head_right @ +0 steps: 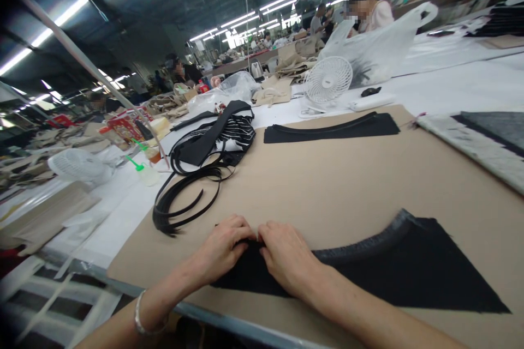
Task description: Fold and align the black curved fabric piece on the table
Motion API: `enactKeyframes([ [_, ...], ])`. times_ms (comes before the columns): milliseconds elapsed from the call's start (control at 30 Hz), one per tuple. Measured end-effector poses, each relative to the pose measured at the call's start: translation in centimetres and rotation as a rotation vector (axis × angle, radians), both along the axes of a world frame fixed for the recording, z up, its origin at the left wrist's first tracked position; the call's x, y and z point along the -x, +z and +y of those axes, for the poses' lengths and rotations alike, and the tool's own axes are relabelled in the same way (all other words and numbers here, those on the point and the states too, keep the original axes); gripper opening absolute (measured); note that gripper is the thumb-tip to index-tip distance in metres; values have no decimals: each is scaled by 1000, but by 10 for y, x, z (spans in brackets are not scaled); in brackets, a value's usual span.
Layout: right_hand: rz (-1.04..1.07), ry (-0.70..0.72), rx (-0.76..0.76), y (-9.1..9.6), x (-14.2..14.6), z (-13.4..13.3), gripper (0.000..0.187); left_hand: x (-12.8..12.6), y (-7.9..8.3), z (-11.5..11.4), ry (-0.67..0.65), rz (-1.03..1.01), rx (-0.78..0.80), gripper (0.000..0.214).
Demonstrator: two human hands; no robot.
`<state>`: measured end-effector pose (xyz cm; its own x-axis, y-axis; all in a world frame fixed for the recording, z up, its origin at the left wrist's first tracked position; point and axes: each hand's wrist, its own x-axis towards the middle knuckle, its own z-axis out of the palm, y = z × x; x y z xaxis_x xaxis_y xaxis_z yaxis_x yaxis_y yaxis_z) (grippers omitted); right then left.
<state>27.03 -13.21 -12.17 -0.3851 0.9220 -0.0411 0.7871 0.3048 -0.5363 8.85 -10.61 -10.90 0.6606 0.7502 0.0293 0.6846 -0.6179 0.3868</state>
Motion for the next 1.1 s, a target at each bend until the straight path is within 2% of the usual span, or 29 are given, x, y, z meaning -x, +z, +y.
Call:
enactKeyframes([
  [333,133,16,-68,-10,-4,-7,18,1,-2,2,-39,-35,3,39],
  [500,146,61,-130,-14,-6,-8,19,5,-7,-3,-71,15,-75,36],
  [700,-6,180,-274,-16,-8,-12,22,10,-15,-17,-91,62,-204,29],
  [900,-166,275,-544,-25,-9,-14,19,24,-31,-38,-147,57,-380,51],
  [1000,-198,301,-637,-28,-8,-14,17,31,-35,-41,-155,66,-361,58],
  [1100,-220,327,-646,-27,-8,-13,17,33,-30,-37,-119,-68,-291,48],
])
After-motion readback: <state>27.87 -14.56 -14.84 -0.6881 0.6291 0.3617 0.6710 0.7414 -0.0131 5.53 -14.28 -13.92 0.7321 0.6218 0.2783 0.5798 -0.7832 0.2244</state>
